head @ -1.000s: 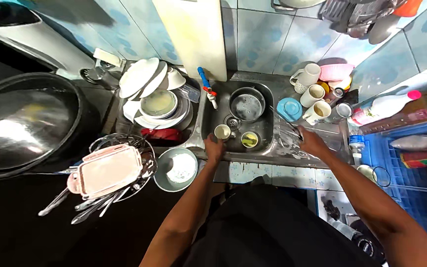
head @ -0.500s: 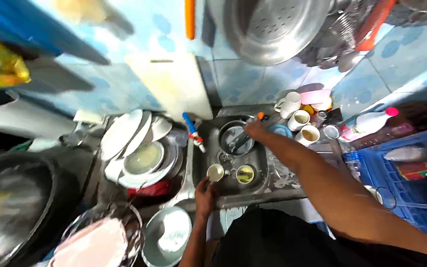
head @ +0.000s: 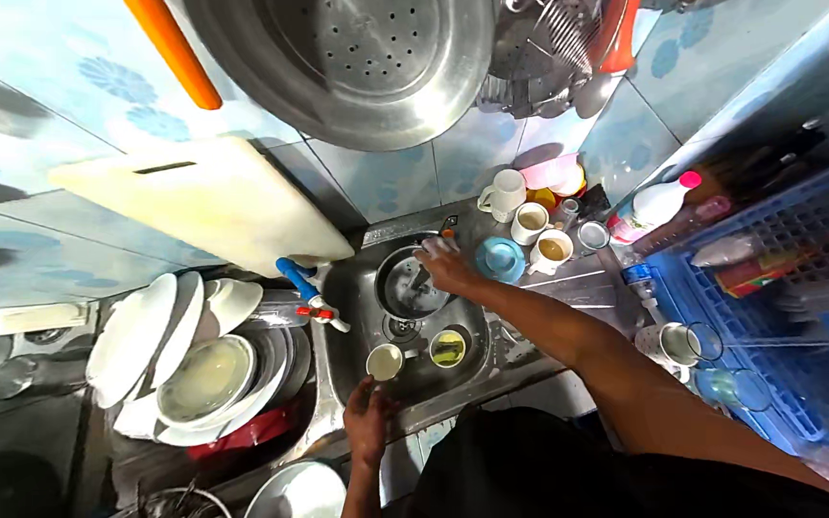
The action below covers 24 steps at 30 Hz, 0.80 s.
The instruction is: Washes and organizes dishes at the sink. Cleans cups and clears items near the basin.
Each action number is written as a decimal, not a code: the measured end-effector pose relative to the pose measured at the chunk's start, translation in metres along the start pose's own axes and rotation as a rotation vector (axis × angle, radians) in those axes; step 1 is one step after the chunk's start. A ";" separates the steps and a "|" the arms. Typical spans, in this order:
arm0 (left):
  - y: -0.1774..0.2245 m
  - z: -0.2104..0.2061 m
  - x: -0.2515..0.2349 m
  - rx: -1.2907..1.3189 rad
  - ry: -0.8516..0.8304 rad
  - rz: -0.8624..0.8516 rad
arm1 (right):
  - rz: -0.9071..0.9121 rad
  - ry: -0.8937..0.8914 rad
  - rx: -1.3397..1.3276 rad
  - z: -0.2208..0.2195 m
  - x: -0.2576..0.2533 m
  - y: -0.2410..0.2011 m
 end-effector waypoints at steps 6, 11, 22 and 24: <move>-0.001 0.003 -0.001 0.022 0.002 -0.025 | -0.505 0.097 -0.064 0.057 0.128 0.072; 0.000 0.004 0.000 0.020 -0.013 -0.034 | -0.584 -0.047 0.060 0.050 0.171 0.122; 0.001 0.004 -0.002 0.016 -0.029 -0.056 | -0.397 -0.089 0.200 0.016 0.181 0.128; 0.001 0.005 -0.002 0.018 -0.030 -0.057 | -0.350 -0.122 0.198 0.020 0.188 0.120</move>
Point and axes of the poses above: each hand's wrist, its own x-axis away from the middle knuckle, its own z-axis out of the back of the hand, y = z × x, the point moved 2 cm from there along -x, towards the middle knuckle, and after that the axes turned 15 degrees about x, right-handed, at the moved point
